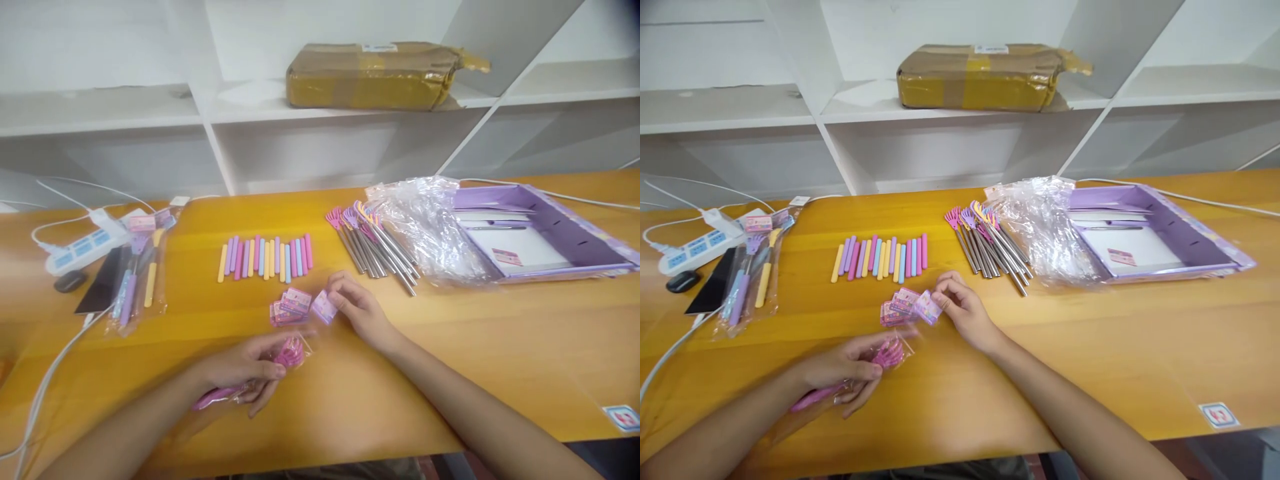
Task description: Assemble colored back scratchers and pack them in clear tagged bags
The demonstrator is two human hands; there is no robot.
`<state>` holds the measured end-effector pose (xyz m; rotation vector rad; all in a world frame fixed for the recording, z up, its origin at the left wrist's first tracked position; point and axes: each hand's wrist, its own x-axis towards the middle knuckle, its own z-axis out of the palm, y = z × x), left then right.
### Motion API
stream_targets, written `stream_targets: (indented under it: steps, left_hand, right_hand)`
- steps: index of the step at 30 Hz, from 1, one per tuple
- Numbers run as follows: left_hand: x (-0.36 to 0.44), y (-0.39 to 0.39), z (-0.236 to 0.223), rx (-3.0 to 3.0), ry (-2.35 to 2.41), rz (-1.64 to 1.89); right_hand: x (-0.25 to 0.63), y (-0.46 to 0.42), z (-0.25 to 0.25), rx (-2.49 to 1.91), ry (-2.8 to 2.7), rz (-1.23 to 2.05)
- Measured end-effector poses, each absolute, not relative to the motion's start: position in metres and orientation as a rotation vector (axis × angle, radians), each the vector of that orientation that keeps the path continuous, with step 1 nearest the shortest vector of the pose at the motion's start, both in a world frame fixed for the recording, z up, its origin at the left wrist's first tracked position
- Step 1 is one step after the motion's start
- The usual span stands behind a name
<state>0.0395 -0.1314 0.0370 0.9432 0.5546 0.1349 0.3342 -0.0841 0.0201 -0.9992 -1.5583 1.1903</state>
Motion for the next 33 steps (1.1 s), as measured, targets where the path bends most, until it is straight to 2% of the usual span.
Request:
stream_targets:
  steps: [5,13,18,25,33]
  left_hand:
    - [0.042,-0.131,0.048,1.035,0.552,0.051]
    - [0.042,-0.133,0.049,1.099,0.552,0.061]
    - [0.040,-0.134,0.045,1.137,0.556,0.048]
    - [0.039,-0.133,0.042,1.165,0.532,0.018]
    - [0.040,-0.131,0.043,1.088,0.533,0.041]
  right_hand:
    - [0.321,-0.076,0.009,-1.158,-1.499,1.349]
    - [0.299,-0.084,0.013,-1.078,-1.948,0.875]
    - [0.306,-0.094,0.020,-1.107,-2.172,0.785]
    - [0.294,-0.094,0.006,-1.321,-2.253,0.613]
    - [0.296,-0.092,0.003,-1.249,-2.202,0.632]
